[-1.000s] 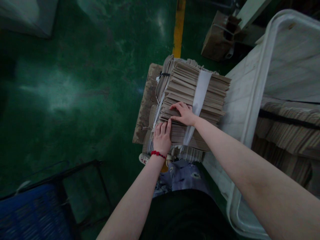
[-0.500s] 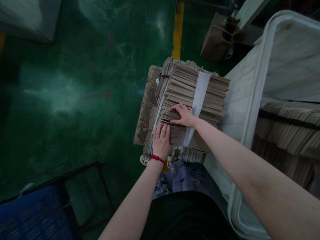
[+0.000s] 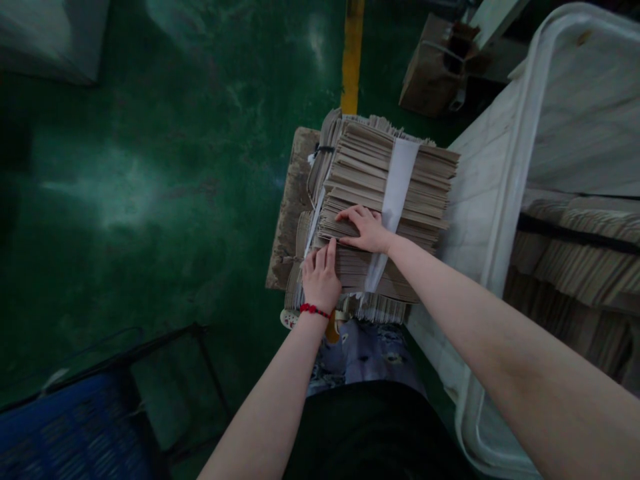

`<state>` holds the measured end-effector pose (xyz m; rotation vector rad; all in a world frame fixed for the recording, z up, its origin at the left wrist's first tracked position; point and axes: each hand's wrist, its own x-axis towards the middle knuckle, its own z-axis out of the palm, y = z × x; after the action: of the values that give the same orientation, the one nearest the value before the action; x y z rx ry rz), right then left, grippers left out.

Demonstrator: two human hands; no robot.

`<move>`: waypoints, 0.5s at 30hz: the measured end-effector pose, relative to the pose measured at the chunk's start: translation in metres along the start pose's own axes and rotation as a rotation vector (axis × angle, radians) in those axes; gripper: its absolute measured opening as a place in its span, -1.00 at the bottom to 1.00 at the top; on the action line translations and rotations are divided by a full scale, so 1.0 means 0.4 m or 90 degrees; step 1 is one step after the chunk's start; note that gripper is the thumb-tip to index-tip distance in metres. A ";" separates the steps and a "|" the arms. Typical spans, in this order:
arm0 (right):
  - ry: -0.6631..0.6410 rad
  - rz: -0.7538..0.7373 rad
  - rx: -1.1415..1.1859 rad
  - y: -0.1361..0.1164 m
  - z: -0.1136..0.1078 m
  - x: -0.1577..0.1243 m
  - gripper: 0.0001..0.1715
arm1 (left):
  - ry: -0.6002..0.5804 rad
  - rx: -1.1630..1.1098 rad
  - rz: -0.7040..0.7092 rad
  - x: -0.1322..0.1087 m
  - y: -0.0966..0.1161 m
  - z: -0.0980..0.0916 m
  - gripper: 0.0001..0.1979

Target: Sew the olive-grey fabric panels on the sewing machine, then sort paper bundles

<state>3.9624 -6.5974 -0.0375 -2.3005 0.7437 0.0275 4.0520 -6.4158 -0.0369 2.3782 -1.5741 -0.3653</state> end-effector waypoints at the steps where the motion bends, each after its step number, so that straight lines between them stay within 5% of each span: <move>1: 0.000 0.001 -0.001 0.001 0.000 0.000 -0.42 | -0.006 0.003 -0.002 0.004 0.002 -0.002 -0.34; 15: 0.031 0.022 -0.005 -0.007 0.007 0.001 -0.51 | -0.058 0.072 0.020 0.030 -0.001 -0.010 -0.40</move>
<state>3.9646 -6.5941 -0.0378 -2.3026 0.8090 -0.0101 4.0583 -6.4262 -0.0342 2.4500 -1.7133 -0.3933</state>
